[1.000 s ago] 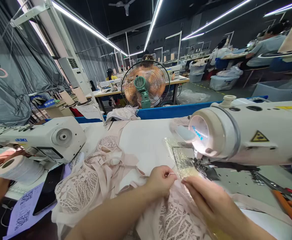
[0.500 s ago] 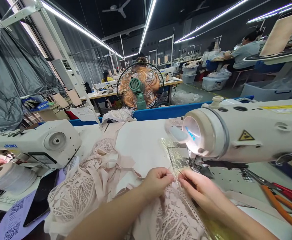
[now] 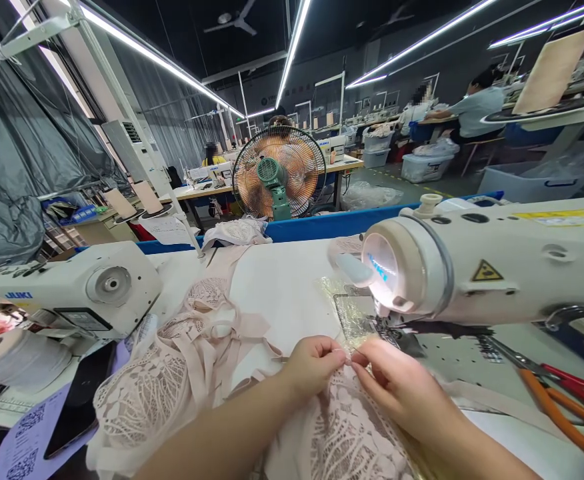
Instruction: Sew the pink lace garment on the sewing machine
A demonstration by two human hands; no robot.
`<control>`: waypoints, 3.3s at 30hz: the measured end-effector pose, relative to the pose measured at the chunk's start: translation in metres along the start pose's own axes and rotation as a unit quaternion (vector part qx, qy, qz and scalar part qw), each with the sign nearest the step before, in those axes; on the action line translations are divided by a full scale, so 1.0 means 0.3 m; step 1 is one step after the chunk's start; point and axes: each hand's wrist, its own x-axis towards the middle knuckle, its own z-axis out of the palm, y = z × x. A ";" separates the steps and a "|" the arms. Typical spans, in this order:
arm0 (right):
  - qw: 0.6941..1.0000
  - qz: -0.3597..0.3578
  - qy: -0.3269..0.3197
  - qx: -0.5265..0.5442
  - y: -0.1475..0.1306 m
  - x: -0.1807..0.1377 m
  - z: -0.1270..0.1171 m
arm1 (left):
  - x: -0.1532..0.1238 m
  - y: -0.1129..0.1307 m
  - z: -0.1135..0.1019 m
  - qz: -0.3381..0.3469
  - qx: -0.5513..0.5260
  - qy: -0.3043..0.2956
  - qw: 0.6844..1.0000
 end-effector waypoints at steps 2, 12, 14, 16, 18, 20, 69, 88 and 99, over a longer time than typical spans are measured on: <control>1.000 0.008 0.001 0.010 0.001 0.003 0.004 | 0.001 -0.003 0.001 0.003 0.008 -0.006 1.000; 0.999 0.017 -0.008 0.051 -0.026 0.008 -0.007 | 0.003 -0.002 0.000 0.027 0.041 0.006 0.999; 0.998 0.021 -0.003 0.059 -0.032 0.009 -0.014 | 0.005 -0.003 -0.004 0.024 0.030 0.018 0.999; 0.998 0.025 0.010 0.062 -0.035 0.013 -0.022 | 0.008 -0.006 -0.006 0.016 0.015 0.023 1.000; 0.998 0.027 0.019 0.058 -0.035 0.017 -0.030 | 0.009 -0.008 -0.006 0.010 0.010 0.020 1.000; 0.998 0.028 0.018 0.051 -0.034 0.020 -0.037 | 0.008 -0.007 -0.004 0.011 0.008 0.020 1.000; 0.995 0.096 -0.009 -0.008 -0.004 0.003 -0.025 | -0.011 0.026 0.007 -0.010 0.006 0.008 1.000; 0.945 0.231 -0.178 0.148 -0.045 0.032 -0.059 | -0.014 0.026 0.011 0.029 -0.003 -0.016 0.999; 0.951 0.209 -0.187 0.128 -0.023 0.034 -0.065 | -0.012 0.024 -0.003 -0.010 0.010 -0.050 0.999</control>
